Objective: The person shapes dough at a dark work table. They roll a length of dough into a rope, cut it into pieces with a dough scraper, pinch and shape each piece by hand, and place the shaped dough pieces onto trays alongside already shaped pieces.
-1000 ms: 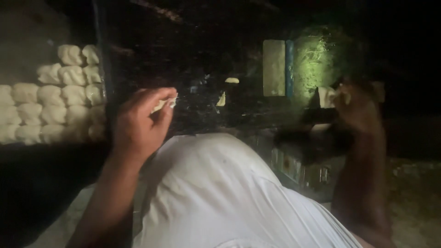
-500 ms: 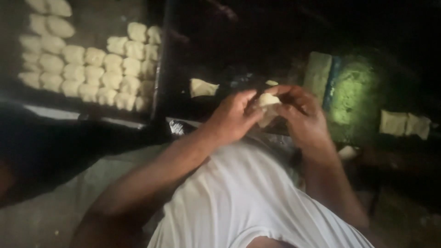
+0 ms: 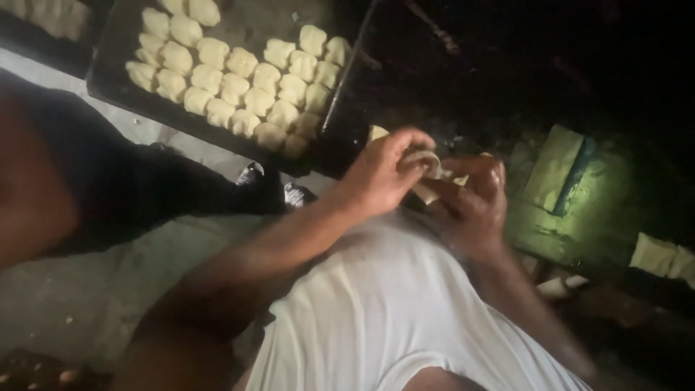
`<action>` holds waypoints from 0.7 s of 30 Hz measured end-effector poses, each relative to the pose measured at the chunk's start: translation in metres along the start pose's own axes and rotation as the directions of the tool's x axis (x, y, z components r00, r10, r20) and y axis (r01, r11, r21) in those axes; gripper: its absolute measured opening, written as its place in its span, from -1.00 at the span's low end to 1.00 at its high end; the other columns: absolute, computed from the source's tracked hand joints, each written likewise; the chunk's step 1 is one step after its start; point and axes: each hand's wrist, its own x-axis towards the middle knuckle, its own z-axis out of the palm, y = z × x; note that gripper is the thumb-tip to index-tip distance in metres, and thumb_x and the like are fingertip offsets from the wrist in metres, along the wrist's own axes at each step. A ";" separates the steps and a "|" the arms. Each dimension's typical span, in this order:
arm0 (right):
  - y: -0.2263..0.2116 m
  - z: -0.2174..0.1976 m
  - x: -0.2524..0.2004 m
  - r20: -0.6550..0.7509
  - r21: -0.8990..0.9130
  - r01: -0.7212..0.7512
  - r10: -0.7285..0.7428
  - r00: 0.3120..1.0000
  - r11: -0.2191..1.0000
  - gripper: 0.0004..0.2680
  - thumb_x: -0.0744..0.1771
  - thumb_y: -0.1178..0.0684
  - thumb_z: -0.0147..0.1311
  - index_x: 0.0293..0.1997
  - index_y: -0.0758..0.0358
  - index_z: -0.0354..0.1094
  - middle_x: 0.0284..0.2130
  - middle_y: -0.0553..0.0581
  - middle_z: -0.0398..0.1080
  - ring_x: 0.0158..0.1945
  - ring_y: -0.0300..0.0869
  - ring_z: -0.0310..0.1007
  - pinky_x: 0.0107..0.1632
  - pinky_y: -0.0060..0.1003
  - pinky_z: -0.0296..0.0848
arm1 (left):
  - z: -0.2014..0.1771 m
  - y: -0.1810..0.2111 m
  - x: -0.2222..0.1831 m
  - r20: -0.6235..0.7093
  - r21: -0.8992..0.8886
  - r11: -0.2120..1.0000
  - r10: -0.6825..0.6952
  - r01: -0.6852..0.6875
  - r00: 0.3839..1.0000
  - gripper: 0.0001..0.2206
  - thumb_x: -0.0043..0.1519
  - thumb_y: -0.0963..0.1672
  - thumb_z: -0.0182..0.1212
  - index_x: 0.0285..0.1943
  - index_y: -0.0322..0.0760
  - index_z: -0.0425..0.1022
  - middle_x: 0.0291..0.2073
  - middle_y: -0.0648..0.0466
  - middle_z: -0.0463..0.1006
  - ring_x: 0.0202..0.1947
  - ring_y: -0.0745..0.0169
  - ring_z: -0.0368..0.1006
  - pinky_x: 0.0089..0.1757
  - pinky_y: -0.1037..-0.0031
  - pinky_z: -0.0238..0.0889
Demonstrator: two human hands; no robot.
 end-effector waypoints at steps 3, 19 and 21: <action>0.010 -0.003 -0.001 0.113 0.394 -0.359 0.343 0.932 0.846 -0.93 0.33 0.11 0.24 -0.15 0.15 0.58 -0.02 0.05 0.50 0.02 -0.22 0.54 -0.06 -0.32 0.63 | -0.010 0.026 -0.005 -0.078 0.170 0.975 0.160 -0.145 0.984 -0.82 0.35 -0.21 0.16 0.11 -0.36 0.42 -0.16 0.00 0.63 -0.14 0.25 0.66 -0.19 0.45 0.56; 0.034 -0.046 0.005 0.461 0.657 -0.737 0.689 0.559 0.158 -0.86 0.31 0.34 0.21 -0.11 0.33 0.38 -0.23 0.16 0.52 -0.34 -0.20 0.51 -0.39 -0.33 0.52 | -0.022 0.027 -0.007 -0.019 0.168 0.977 0.140 -0.135 0.990 -0.87 0.20 -0.20 0.41 -0.32 -0.31 0.52 -0.37 0.01 0.68 -0.35 0.26 0.67 -0.33 0.47 0.52; 0.034 -0.055 0.000 0.490 0.870 -0.480 0.087 0.867 -0.115 -0.91 0.38 0.18 0.17 -0.05 0.33 0.44 -0.26 0.13 0.56 -0.34 -0.19 0.56 -0.28 -0.27 0.67 | -0.020 0.017 -0.009 -0.088 0.272 0.950 0.180 -0.150 0.980 -0.88 0.20 -0.21 0.40 -0.32 -0.35 0.51 -0.40 -0.02 0.66 -0.37 0.28 0.63 -0.34 0.45 0.47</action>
